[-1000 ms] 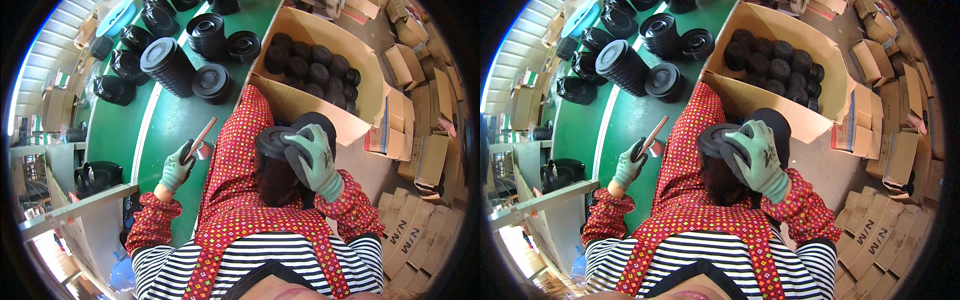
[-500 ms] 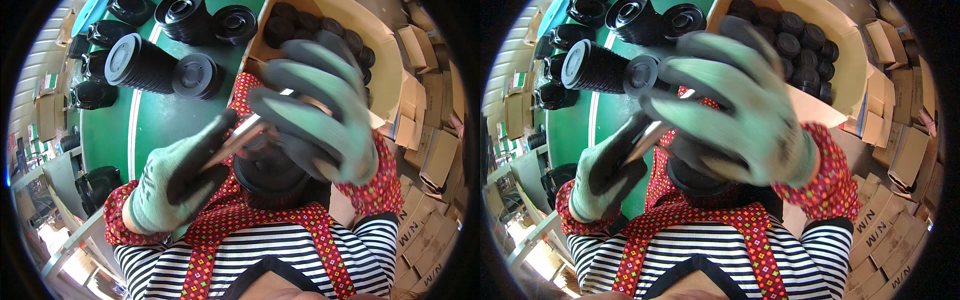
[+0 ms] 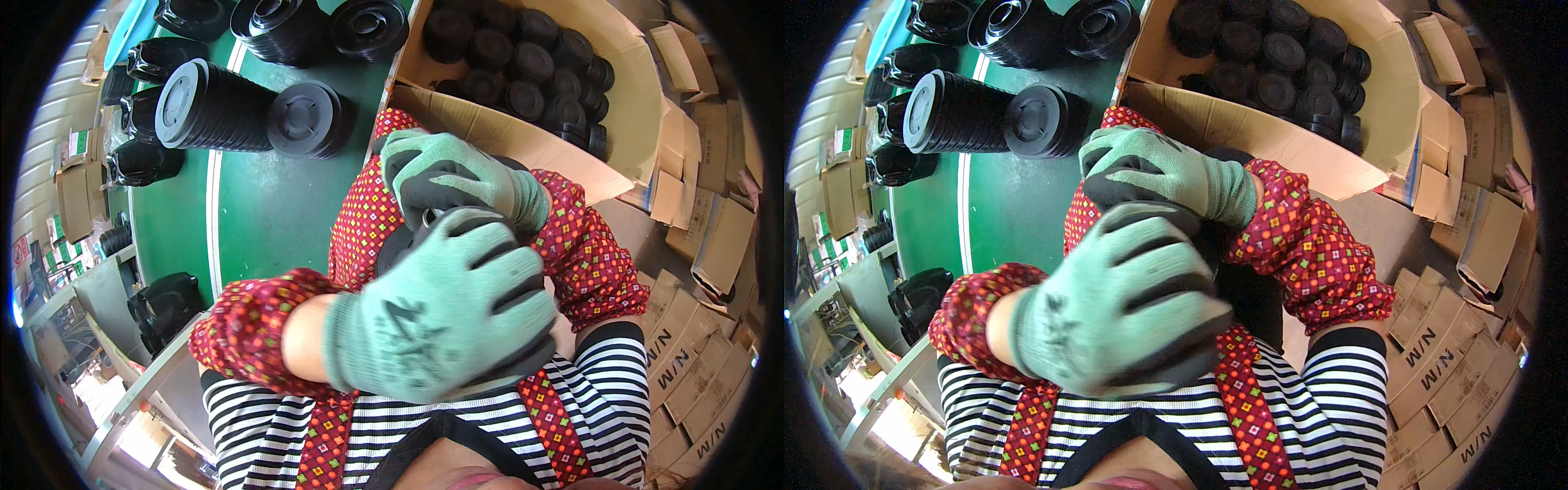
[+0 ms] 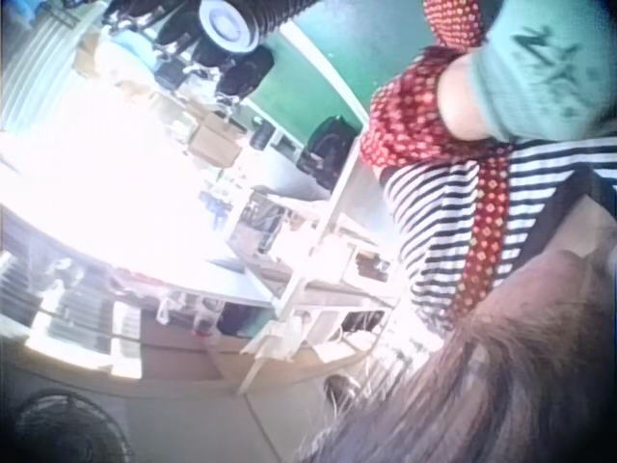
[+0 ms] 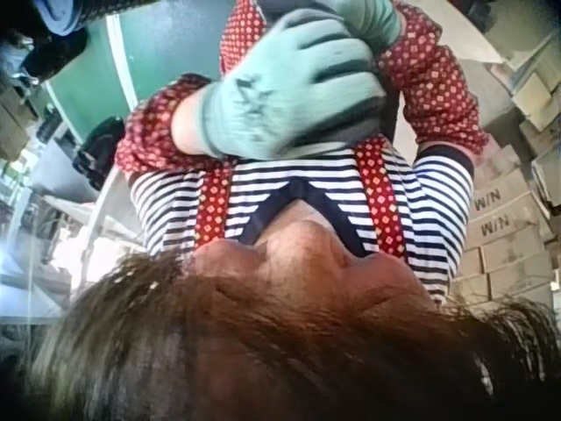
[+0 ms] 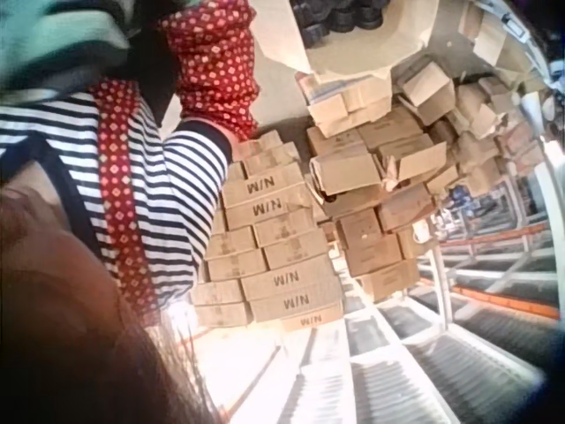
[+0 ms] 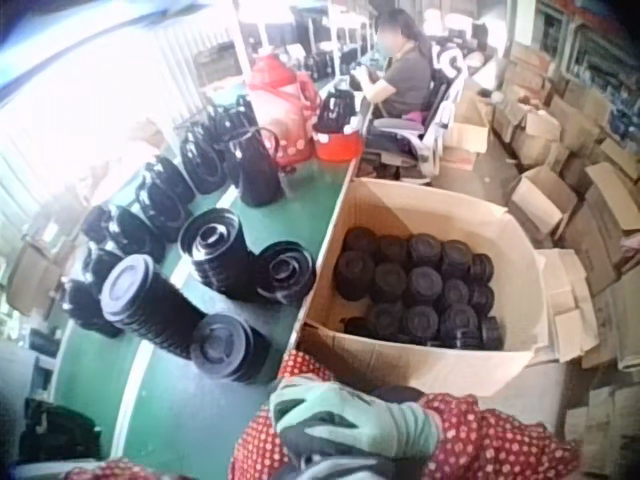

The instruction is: The person repeatedly picks black plastic containers and circular black components from a table and a cardboard box, inserts the circular parts into the containers, and places the assembled units back on the table. The process is repeated multiple times in a consistent sequence.

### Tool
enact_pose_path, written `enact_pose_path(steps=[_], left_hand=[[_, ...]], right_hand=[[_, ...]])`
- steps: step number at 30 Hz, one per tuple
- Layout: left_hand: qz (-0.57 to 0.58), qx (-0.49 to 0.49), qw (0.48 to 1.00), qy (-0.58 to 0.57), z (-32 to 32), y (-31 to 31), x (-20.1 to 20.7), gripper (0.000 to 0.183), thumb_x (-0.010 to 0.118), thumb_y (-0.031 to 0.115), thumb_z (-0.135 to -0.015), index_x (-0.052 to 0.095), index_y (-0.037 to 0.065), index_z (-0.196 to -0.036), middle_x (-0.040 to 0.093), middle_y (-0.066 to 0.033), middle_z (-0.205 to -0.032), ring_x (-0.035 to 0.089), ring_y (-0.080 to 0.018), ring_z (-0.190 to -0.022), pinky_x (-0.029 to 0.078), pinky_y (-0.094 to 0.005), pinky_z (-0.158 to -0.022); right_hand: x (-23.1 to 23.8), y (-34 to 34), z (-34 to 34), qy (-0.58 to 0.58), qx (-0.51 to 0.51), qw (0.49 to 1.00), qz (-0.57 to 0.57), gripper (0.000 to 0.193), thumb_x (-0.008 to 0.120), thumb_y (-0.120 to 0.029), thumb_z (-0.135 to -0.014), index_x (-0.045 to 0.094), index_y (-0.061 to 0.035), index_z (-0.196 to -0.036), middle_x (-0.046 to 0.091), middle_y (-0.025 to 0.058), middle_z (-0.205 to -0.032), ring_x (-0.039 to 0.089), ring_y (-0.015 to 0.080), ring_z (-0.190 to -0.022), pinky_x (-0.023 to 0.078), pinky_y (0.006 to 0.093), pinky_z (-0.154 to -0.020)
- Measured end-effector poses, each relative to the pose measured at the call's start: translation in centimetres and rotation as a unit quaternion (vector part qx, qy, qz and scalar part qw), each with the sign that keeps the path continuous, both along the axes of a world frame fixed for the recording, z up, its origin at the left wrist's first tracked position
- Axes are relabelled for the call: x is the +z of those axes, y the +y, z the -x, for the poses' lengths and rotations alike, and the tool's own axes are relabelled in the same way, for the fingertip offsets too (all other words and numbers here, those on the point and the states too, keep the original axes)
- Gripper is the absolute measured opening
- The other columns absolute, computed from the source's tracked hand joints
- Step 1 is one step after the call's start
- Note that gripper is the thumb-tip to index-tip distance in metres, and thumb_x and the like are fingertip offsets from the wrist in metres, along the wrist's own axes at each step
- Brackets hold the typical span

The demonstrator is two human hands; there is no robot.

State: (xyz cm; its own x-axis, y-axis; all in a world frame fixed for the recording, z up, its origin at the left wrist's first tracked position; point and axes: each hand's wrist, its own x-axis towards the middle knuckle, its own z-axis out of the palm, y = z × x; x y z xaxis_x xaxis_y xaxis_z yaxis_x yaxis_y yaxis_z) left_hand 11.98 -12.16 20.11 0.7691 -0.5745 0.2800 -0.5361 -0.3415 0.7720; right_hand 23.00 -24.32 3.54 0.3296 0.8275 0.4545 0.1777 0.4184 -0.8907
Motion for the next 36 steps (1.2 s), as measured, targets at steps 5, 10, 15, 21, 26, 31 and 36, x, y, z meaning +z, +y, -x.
enact_pose_path(steps=[5, 10, 15, 21, 26, 31, 36], left_hand=[[-0.1, 0.068, 0.993, 0.003, 0.0, -3.7, -0.3, 0.038, 0.07, 0.033, -0.08, 0.069, 0.008, -0.109, 0.061, -0.0112, -0.104, 0.06, -0.0324, -0.097, 0.047, -0.0495, -0.087], [0.023, -0.013, 1.0, -0.014, 1.6, -1.1, -1.3, 0.041, 0.071, 0.036, -0.078, 0.072, 0.01, -0.111, 0.063, -0.0106, -0.11, 0.06, -0.0334, -0.102, 0.045, -0.0528, -0.096], [0.181, -0.115, 0.977, -0.022, 3.0, 2.2, -3.1, 0.025, 0.076, 0.033, -0.088, 0.077, 0.011, -0.098, 0.07, -0.0093, -0.101, 0.066, -0.0332, -0.093, 0.051, -0.0549, -0.092], [0.422, -0.09, 0.896, 0.101, 4.6, 5.5, -5.0, 0.028, 0.072, 0.025, -0.088, 0.069, 0.003, -0.07, 0.065, -0.0097, -0.075, 0.069, -0.0343, -0.073, 0.056, -0.0553, -0.086], [0.28, -0.099, 0.936, 0.187, 0.9, 7.6, -1.9, 0.049, 0.055, 0.044, -0.103, 0.075, -0.001, -0.097, 0.071, -0.0162, -0.101, 0.07, -0.037, -0.105, 0.05, -0.0561, -0.102], [0.121, 0.223, 0.924, 0.287, 0.2, 4.9, 7.0, 0.056, 0.058, 0.031, -0.106, 0.053, -0.013, -0.141, 0.057, -0.0319, -0.141, 0.057, -0.0446, -0.132, 0.044, -0.0513, -0.114], [-0.325, 0.172, 0.918, 0.15, 1.8, 0.9, 4.1, 0.075, 0.058, 0.034, -0.107, 0.031, -0.018, -0.154, 0.046, -0.0411, -0.149, 0.05, -0.0551, -0.137, 0.041, -0.0517, -0.118]], right_hand=[[3.0, 1.0, -0.2, 0.062, 0.097, 0.99, -0.087, 0.023, 0.069, -0.017, -0.1, 0.069, 0.0002, -0.116, 0.061, 0.0191, -0.127, 0.061, 0.0315, -0.118, 0.05, 0.0391, -0.102], [3.0, -1.3, 3.1, -0.152, -0.154, 0.975, -0.058, 0.025, 0.069, -0.012, -0.097, 0.064, -0.0007, -0.119, 0.059, 0.0202, -0.132, 0.058, 0.0383, -0.129, 0.044, 0.0507, -0.115], [6.6, -2.5, 3.5, -0.083, -0.114, 0.983, 0.113, 0.028, 0.071, -0.02, -0.09, 0.068, -0.0019, -0.111, 0.063, 0.0201, -0.12, 0.058, 0.0428, -0.115, 0.044, 0.0547, -0.107], [11.6, -4.8, 5.5, -0.296, -0.218, 0.863, 0.347, 0.047, 0.076, -0.048, -0.081, 0.071, -0.0076, -0.104, 0.064, 0.0148, -0.1, 0.06, 0.0374, -0.101, 0.044, 0.0532, -0.1], [9.8, -4.7, 1.4, -0.26, -0.1, 0.929, 0.245, 0.051, 0.084, -0.042, -0.076, 0.062, -0.0081, -0.107, 0.06, 0.0126, -0.102, 0.057, 0.0347, -0.097, 0.044, 0.0484, -0.095], [9.2, -3.9, 0.2, -0.23, -0.061, 0.948, 0.213, 0.057, 0.093, -0.038, -0.067, 0.066, -0.0047, -0.105, 0.062, 0.0154, -0.106, 0.058, 0.0375, -0.103, 0.045, 0.0494, -0.098], [9.9, -3.3, 1.4, -0.184, -0.082, 0.945, 0.258, 0.058, 0.087, -0.037, -0.074, 0.068, -0.0059, -0.12, 0.066, 0.0177, -0.121, 0.061, 0.0382, -0.114, 0.047, 0.0482, -0.101]])
